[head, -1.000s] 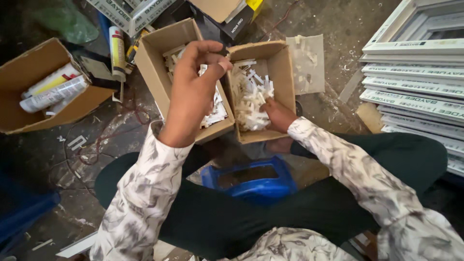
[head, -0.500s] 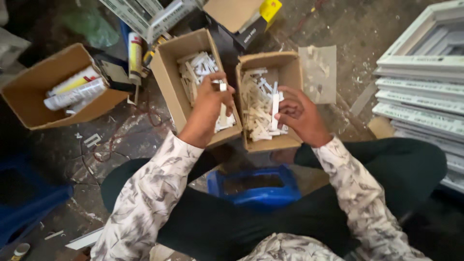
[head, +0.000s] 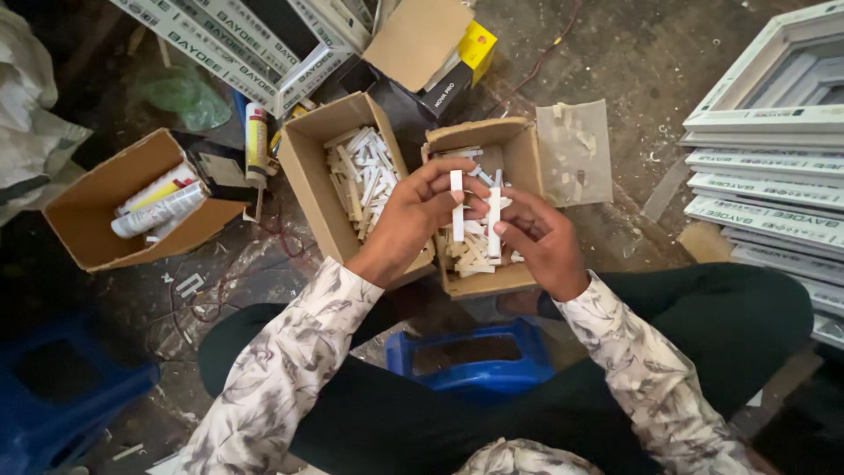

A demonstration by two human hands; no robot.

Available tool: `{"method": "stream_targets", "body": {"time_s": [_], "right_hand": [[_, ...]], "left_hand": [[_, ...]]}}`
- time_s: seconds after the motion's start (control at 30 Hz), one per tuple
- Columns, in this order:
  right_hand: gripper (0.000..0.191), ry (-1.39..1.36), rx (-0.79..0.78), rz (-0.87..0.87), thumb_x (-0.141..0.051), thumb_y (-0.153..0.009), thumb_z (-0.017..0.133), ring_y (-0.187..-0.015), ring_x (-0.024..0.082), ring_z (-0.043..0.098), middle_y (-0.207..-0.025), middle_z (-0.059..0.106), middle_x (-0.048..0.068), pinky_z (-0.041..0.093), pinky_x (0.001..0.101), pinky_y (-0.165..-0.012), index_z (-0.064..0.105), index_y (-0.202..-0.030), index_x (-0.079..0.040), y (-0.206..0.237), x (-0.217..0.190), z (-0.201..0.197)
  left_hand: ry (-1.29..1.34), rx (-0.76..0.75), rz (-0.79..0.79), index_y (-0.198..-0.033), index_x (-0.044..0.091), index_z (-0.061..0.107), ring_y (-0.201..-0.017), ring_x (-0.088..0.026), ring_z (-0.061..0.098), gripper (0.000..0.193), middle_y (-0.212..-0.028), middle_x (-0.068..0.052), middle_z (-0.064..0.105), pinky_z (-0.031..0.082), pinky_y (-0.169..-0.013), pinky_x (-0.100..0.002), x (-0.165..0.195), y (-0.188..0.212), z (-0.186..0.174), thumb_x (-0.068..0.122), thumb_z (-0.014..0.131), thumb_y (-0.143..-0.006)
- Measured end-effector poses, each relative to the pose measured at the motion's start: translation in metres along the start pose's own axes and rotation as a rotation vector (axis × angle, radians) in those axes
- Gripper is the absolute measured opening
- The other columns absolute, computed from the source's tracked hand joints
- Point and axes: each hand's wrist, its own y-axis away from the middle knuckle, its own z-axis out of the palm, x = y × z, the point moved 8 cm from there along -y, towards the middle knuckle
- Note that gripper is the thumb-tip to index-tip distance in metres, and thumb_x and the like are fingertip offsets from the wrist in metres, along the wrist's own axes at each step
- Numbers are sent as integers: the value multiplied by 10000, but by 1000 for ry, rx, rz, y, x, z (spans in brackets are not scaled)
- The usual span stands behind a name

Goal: The person sits cross-legged and repeatedly picks small white plastic pieces from one cardboard box, inspects them by turning them over, and places them into a second box. The process continues throughout the clip with no other objects handled.

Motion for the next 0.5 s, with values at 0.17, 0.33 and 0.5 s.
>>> {"method": "stream_targets", "body": {"time_s": [0.17,0.33,0.5], "right_hand": [[466,-12,24,-21,-30,-990,641,-828,114,676,-1046,687,54,560,255,-642,532,-1442,-11,6,1,-2],[471,125,17,-80,-35,-971,694,-863,90,661,-1029,695,53,572,244,-687,577,-1427,-11,13,-5,4],[439,409,46,-293,-42,-948,739,-837,89,691,-973,733,63,597,261,-711,638,-1375,-29,18,-32,11]], "left_hand": [[-8,36,26,-1354,37,562,-1106,-228,676,297,-1175,-108,697,582,-960,-397,-1,0,1,139,469,-1092],[46,39,-50,-1343,96,579,-1122,-219,669,300,-1203,-94,672,587,-938,-410,-17,0,9,195,442,-1095],[28,5,-112,-1338,124,587,-1098,-197,650,315,-1197,-58,639,577,-906,-391,-27,2,23,293,474,-1097]]}}
